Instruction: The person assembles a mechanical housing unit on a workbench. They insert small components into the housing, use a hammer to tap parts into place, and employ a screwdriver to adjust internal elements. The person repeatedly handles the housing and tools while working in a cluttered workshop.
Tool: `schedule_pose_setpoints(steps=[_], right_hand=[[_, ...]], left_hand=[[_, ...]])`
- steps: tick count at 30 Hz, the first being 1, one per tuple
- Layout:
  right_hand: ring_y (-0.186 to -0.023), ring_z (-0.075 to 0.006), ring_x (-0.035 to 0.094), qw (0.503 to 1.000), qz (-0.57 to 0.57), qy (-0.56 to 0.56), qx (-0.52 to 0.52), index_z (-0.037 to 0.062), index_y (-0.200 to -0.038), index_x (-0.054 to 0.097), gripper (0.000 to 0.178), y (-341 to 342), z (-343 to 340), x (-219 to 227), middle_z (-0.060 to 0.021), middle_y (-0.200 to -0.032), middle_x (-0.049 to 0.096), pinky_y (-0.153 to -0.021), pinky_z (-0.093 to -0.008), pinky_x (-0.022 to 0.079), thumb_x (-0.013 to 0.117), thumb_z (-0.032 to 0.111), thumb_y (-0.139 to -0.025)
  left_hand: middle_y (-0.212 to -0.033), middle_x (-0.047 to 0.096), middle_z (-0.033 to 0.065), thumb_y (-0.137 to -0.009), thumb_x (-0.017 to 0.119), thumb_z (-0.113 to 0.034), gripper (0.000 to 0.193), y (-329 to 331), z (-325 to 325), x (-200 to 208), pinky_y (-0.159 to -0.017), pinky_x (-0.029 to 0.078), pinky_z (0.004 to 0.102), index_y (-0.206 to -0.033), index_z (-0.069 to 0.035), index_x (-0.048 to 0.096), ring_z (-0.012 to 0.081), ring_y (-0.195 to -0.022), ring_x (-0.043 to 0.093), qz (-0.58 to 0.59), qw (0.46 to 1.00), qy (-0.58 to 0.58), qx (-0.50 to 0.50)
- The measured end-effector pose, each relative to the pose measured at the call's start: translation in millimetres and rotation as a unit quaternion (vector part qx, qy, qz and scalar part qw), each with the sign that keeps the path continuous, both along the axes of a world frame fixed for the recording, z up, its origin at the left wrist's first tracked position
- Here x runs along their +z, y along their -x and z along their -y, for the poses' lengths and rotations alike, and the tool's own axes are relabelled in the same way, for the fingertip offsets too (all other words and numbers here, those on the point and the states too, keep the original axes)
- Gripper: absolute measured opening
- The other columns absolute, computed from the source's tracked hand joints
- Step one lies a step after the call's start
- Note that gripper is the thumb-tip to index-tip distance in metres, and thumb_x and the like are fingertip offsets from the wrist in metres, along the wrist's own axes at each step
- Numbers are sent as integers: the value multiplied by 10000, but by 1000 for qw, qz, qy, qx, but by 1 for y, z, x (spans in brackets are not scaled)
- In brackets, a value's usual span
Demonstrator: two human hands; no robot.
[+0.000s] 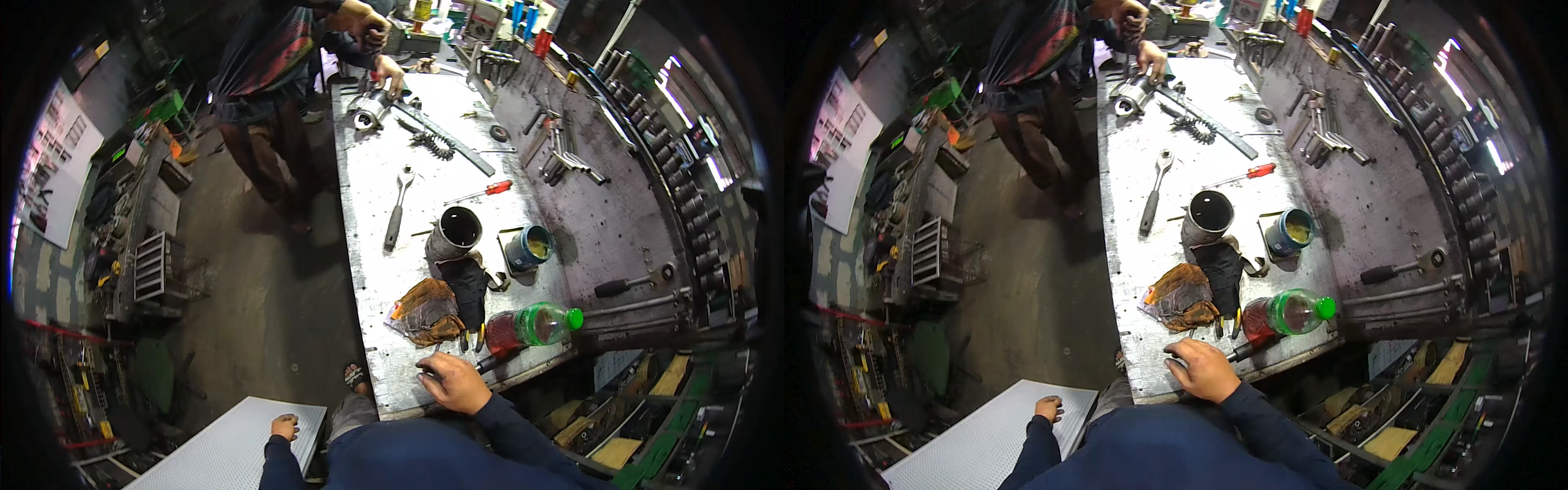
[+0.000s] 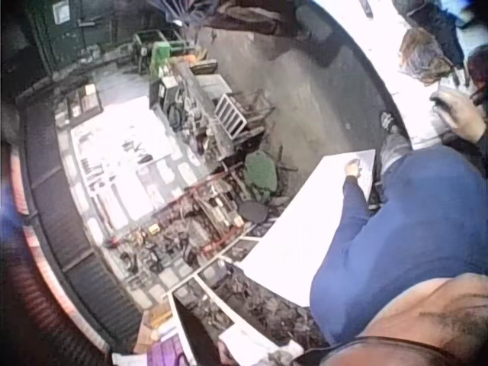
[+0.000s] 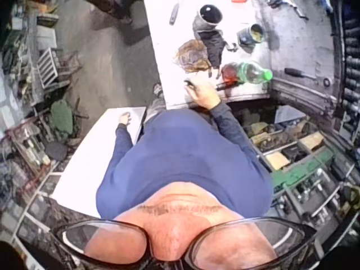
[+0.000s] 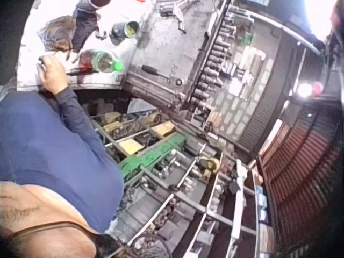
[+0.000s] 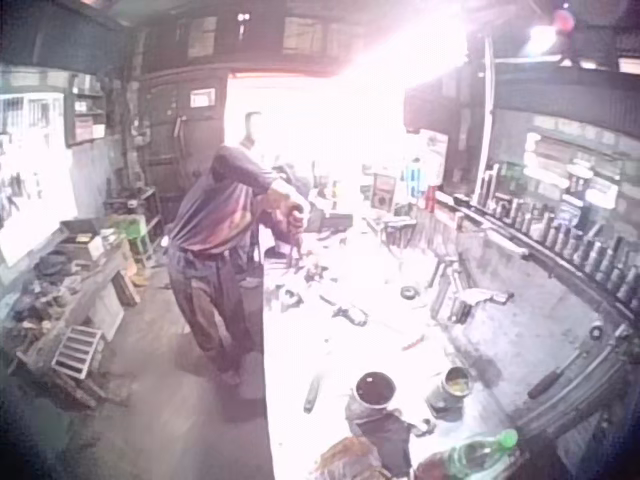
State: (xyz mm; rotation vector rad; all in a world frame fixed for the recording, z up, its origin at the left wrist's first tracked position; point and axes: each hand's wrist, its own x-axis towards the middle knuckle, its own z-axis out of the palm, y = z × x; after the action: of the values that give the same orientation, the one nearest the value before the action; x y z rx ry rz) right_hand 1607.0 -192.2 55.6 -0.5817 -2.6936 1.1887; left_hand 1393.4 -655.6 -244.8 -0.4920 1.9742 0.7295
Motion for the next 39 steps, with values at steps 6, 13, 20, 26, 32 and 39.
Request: schedule_pose_setpoints(steps=[6, 13, 20, 26, 32, 39], right_hand=[[-904, -370, 703, 996, -68, 34, -41, 28, -1107, 708, 217, 25, 2, 2, -162, -984, 705, -786, -421, 560, 725, 177, -950], [-906, -331, 734, 984, -89, 83, -130, 5, -1099, 724, 221, 66, 28, 13, -166, -990, 741, -793, -387, 563, 726, 175, -958], [-776, -293, 722, 981, 26, 50, -185, 14, -1078, 728, 209, 200, 53, -7, -152, -970, 746, -726, -380, 567, 728, 175, -945], [-935, -332, 708, 997, 35, -49, -40, 53, -1119, 699, 274, 372, 93, -19, -120, -1001, 707, -811, -431, 562, 734, 244, -926], [-1011, -321, 704, 993, 32, -60, 93, 56, -1136, 700, 296, 522, 104, -16, -106, -1071, 720, -877, -450, 552, 700, 281, -944], [-1022, -334, 695, 983, 69, -44, 163, 60, -1140, 697, 296, 686, 93, -59, -114, -1060, 709, -886, -457, 559, 692, 276, -939]], left_hand=[[-993, 738, 79, -976, 725, -224, 288, 75, -2, -1, -575, 529, 352, -1193, -38, 693, 209, -786, 723, -81, 994, -44, -62], [-1023, 736, 104, -964, 747, -212, 301, 129, 16, 1, -652, 578, 428, -1186, -14, 698, 244, -838, 732, -8, 993, -30, -117], [-1076, 742, 81, -937, 772, -206, 316, 299, 32, -42, -744, 580, 401, -1203, -48, 710, 231, -917, 725, 29, 980, 2, -197], [-1111, 735, 44, -981, 738, -166, 304, 455, 41, 3, -657, 528, 315, -1247, -29, 689, 153, -889, 702, -68, 992, -81, -66], [-1050, 727, 31, -1021, 676, -150, 280, 551, 47, 44, -612, 499, 292, -1283, -51, 668, 129, -715, 644, -106, 989, -100, 8], [-977, 738, 87, -973, 715, -153, 233, 583, 112, -25, -599, 530, 353, -1168, -27, 707, 190, -743, 690, 3, 995, -47, 84]])
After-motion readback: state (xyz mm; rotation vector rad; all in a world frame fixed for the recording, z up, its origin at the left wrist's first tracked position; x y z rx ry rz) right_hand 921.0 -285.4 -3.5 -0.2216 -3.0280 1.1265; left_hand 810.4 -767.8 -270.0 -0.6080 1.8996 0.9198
